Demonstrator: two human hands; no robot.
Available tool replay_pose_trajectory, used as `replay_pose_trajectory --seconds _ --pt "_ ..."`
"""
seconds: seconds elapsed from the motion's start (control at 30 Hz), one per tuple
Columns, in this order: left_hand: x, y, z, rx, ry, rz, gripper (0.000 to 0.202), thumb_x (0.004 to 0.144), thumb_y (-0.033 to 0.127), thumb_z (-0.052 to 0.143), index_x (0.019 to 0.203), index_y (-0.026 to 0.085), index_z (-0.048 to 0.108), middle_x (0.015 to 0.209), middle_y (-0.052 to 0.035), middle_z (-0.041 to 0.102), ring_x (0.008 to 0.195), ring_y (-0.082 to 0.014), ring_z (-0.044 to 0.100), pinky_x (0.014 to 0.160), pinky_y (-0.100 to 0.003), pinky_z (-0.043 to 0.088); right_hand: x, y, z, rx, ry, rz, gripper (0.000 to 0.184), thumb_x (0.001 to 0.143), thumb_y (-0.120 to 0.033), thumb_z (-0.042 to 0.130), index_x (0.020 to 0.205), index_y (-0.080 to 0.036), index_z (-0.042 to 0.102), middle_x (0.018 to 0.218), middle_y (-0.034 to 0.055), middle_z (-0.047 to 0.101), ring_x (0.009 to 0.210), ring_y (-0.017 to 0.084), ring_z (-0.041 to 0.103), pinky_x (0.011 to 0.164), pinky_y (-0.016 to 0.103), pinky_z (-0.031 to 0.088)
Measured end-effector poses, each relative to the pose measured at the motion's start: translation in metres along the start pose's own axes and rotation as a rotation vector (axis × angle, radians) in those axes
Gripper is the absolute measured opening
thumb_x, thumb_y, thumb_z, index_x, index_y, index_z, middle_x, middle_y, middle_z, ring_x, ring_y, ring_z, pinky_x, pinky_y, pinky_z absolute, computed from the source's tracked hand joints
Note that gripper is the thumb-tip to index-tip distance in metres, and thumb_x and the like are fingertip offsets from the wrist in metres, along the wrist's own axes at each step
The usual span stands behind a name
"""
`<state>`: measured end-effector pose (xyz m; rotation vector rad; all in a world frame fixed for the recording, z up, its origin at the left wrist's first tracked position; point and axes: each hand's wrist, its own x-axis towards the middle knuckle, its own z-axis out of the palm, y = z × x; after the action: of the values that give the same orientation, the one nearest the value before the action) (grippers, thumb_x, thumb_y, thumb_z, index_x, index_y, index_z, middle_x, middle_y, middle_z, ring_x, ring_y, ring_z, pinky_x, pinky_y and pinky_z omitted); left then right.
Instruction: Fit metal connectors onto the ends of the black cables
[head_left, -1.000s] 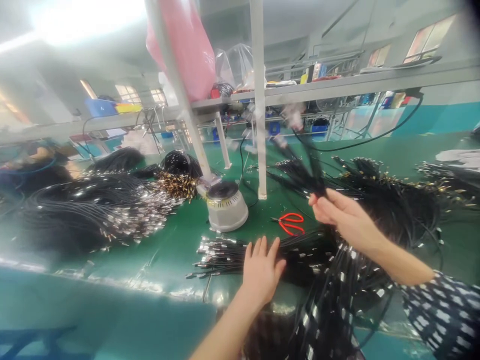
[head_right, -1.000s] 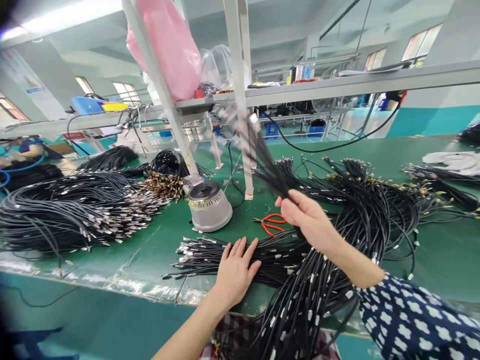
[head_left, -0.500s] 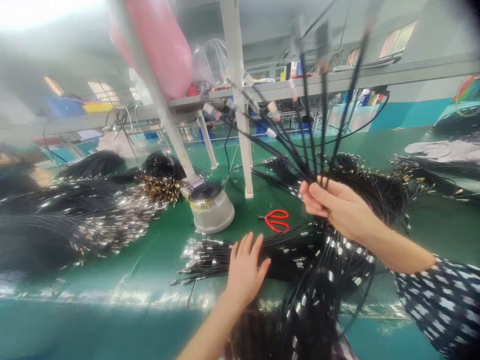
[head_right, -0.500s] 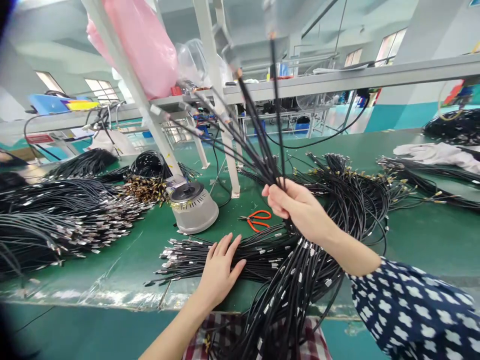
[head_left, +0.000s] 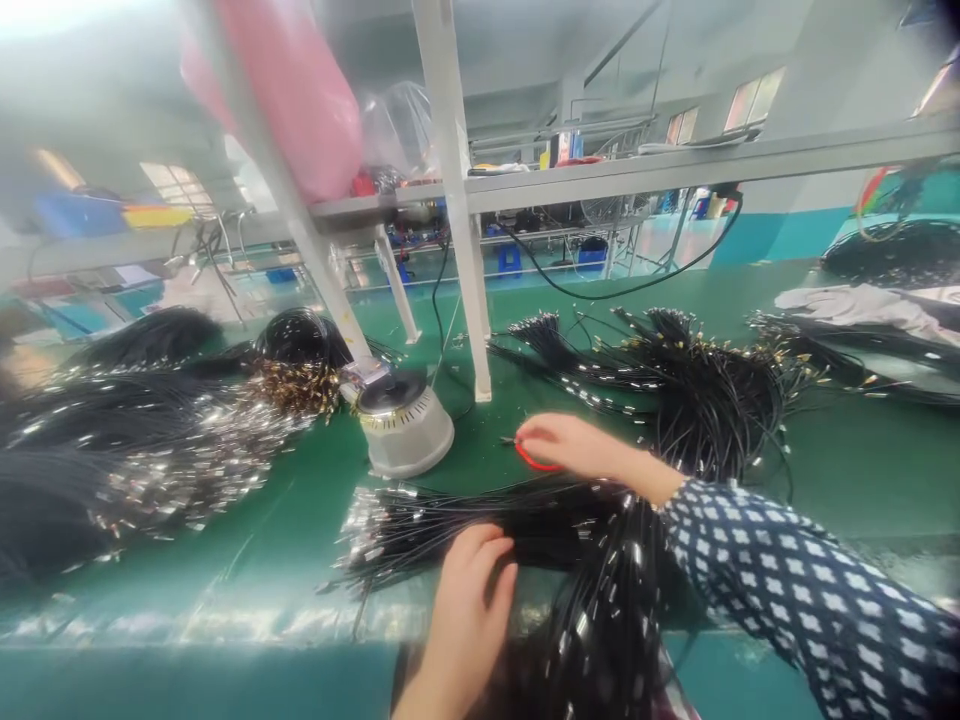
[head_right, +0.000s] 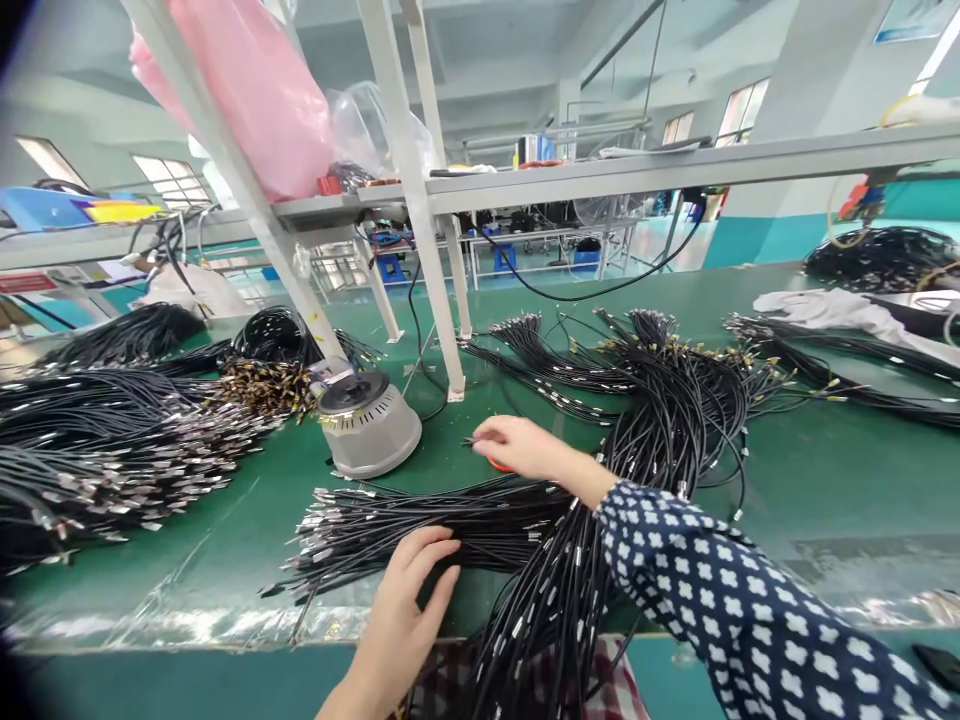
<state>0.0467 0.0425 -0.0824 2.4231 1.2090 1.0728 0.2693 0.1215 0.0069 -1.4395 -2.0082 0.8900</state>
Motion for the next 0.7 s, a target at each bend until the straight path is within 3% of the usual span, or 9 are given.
replay_pose_trajectory --seconds 0.17,0.37,0.43,0.57,0.63,0.7 --pt "-0.007 -0.015 0.000 -0.023 0.068 -0.013 0.016 0.090 0.016 0.051 0.093 0.022 0.066 0.104 -0.0118 0.066 0.102 -0.0259 0.063 0.085 -0.045 0.057 -0.012 0.033 -0.046 -0.156 -0.195 0.174 0.044 0.080 -0.054 0.060 0.094 -0.014 0.072 0.093 0.0104 0.072 0.085 0.025 0.063 0.077 0.033 0.047" --pt "-0.010 -0.015 0.008 -0.007 0.093 0.020 0.018 0.088 0.013 0.052 0.092 0.022 0.066 0.105 -0.0112 0.065 0.105 -0.0271 0.061 0.088 -0.047 0.054 -0.025 0.027 -0.047 -0.177 -0.430 0.189 0.061 0.064 -0.051 0.074 0.115 -0.018 0.067 0.107 0.0060 0.070 0.090 0.023 0.064 0.075 0.026 0.047" --pt "-0.010 -0.015 0.008 -0.001 0.090 0.020 0.018 0.088 0.012 0.052 0.091 0.022 0.066 0.104 -0.0110 0.065 0.105 -0.0267 0.061 0.088 -0.046 0.054 -0.026 0.023 -0.044 -0.199 -0.429 0.195 0.065 0.058 -0.048 0.078 0.114 -0.017 0.067 0.103 0.0056 0.070 0.085 0.022 0.063 0.069 0.026 0.046" --pt "-0.010 -0.015 0.006 0.005 0.077 0.019 0.017 0.088 0.012 0.051 0.091 0.022 0.065 0.104 -0.0108 0.065 0.105 -0.0262 0.060 0.089 -0.045 0.053 -0.024 0.020 -0.039 -0.242 -0.388 0.208 0.033 0.065 -0.045 0.073 0.076 -0.014 0.071 0.068 0.0021 0.065 0.061 0.019 0.057 0.055 0.027 0.038" --pt "-0.011 -0.016 0.005 0.002 0.070 0.020 0.017 0.089 0.012 0.051 0.091 0.022 0.065 0.105 -0.0105 0.064 0.106 -0.0257 0.059 0.090 -0.044 0.053 -0.023 0.019 -0.039 -0.234 -0.353 0.181 0.027 0.071 -0.042 0.067 0.069 -0.014 0.068 0.066 0.0018 0.063 0.061 0.017 0.055 0.055 0.026 0.037" --pt "-0.013 -0.016 0.005 -0.001 0.068 0.016 0.018 0.089 0.012 0.050 0.092 0.021 0.065 0.106 -0.0105 0.064 0.107 -0.0253 0.059 0.090 -0.043 0.052 -0.024 0.016 -0.044 -0.202 -0.326 0.142 0.028 0.077 -0.042 0.061 0.075 -0.014 0.067 0.073 0.0035 0.066 0.064 0.017 0.058 0.057 0.026 0.039"
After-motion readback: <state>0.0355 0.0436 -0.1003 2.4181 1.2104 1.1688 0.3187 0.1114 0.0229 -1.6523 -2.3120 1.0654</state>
